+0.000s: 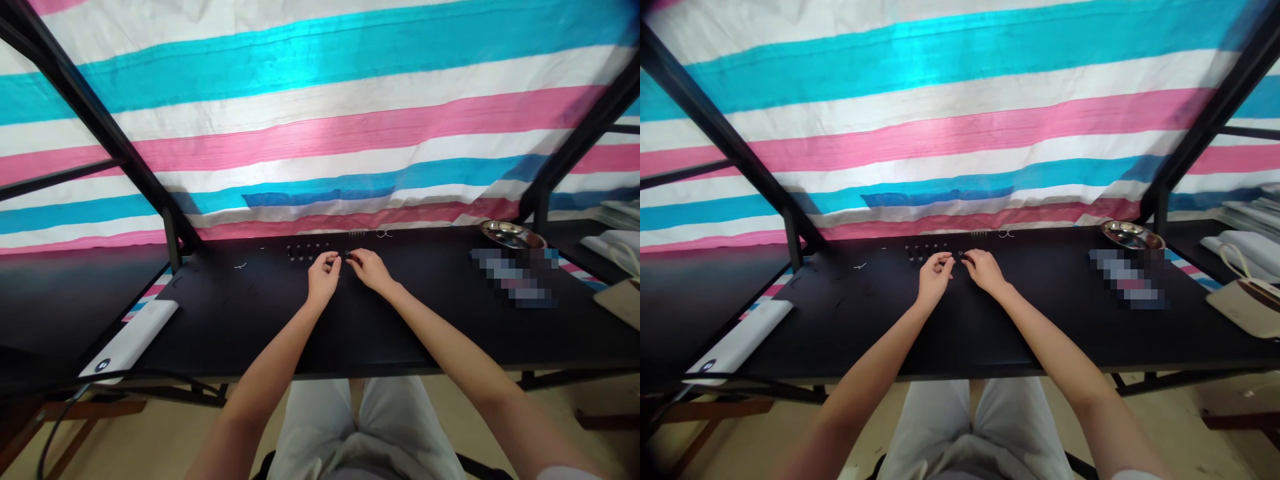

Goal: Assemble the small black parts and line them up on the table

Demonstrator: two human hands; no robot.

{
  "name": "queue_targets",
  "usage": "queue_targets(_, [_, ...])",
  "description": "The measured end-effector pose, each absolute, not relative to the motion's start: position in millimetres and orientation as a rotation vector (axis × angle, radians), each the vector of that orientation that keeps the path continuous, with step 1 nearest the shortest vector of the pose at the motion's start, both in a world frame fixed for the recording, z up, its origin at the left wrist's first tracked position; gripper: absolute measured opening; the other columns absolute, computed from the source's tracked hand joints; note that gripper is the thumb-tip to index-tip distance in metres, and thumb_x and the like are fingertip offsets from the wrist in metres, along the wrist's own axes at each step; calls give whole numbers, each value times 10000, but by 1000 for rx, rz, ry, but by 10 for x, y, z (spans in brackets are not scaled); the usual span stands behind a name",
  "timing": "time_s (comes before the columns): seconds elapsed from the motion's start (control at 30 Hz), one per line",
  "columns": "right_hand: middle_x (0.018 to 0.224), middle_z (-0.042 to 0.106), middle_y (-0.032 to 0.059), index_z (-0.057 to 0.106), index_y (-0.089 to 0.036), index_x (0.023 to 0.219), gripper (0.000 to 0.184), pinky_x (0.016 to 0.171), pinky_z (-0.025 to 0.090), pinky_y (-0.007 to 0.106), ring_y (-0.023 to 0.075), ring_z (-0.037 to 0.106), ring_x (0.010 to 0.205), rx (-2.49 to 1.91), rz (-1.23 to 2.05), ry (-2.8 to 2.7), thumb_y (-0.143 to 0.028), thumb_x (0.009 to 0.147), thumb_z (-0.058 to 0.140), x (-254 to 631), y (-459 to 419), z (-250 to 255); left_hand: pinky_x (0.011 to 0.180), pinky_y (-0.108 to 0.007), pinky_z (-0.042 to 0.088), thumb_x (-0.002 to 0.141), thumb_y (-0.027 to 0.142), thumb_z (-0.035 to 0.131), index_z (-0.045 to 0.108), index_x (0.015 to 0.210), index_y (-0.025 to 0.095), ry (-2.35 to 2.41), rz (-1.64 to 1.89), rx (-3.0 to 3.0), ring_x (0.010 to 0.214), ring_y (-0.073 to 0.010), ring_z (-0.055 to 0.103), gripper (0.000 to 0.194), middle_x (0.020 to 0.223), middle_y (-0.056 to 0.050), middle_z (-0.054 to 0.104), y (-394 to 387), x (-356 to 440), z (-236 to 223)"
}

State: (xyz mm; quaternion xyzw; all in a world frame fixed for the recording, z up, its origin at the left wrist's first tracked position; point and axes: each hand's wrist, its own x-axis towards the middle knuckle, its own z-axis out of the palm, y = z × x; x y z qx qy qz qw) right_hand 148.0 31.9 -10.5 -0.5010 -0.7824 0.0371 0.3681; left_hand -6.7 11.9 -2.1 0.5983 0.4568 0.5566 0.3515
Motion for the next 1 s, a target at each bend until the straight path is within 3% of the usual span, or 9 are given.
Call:
queue_targets(0.13, [673, 625, 28, 636, -142, 809, 109, 592, 399, 234, 124, 547, 596, -1435, 430, -1899, -218, 748, 588, 1393, 612, -127, 384, -167, 370, 786, 391, 504, 576, 864, 145, 1190, 1485, 1399, 436, -48, 499, 267, 755, -26, 614, 194, -128, -25])
queue_targets(0.37, [613, 619, 18, 648, -147, 639, 138, 536, 367, 214, 127, 546, 589, -1608, 494, -1918, -280, 675, 649, 1235, 953, -147, 340, -156, 321, 766, 366, 515, 572, 828, 136, 1156, 1513, 1236, 408, -47, 490, 245, 704, -14, 593, 220, -152, -12])
queue_targets(0.7, [653, 622, 4, 685, -148, 832, 272, 552, 379, 212, 121, 553, 610, -1616, 588, -1880, -332, 632, 691, 1238, 1005, -258, 364, -173, 339, 784, 342, 498, 579, 825, 141, 1169, 1475, 1311, 426, -60, 494, 221, 682, -8, 592, 217, -151, -26])
queue_targets(0.87, [741, 613, 38, 659, -126, 948, 322, 618, 418, 239, 126, 542, 645, -1470, 439, -2092, -314, 687, 661, 1423, 887, -260, 655, -286, 493, 793, 286, 498, 624, 799, 159, 1312, 1234, 1857, 671, -136, 595, 178, 782, -41, 644, 191, -132, -90])
queue_targets(0.93, [870, 613, 81, 652, -132, 975, 323, 705, 434, 278, 161, 555, 773, -1416, 277, -2154, -337, 728, 628, 1557, 777, -280, 843, -368, 458, 792, 275, 511, 641, 887, 169, 1327, 1036, 2177, 896, -192, 593, 193, 950, -70, 646, 141, -112, -116])
queue_targets(1.0, [1010, 601, 108, 633, -161, 1038, 341, 796, 422, 348, 211, 536, 924, -1433, 133, -2207, -378, 786, 556, 1707, 635, -308, 985, -452, 347, 818, 329, 487, 581, 1107, 195, 1291, 776, 2403, 1147, -239, 474, 332, 1205, -90, 554, 78, -92, -134])
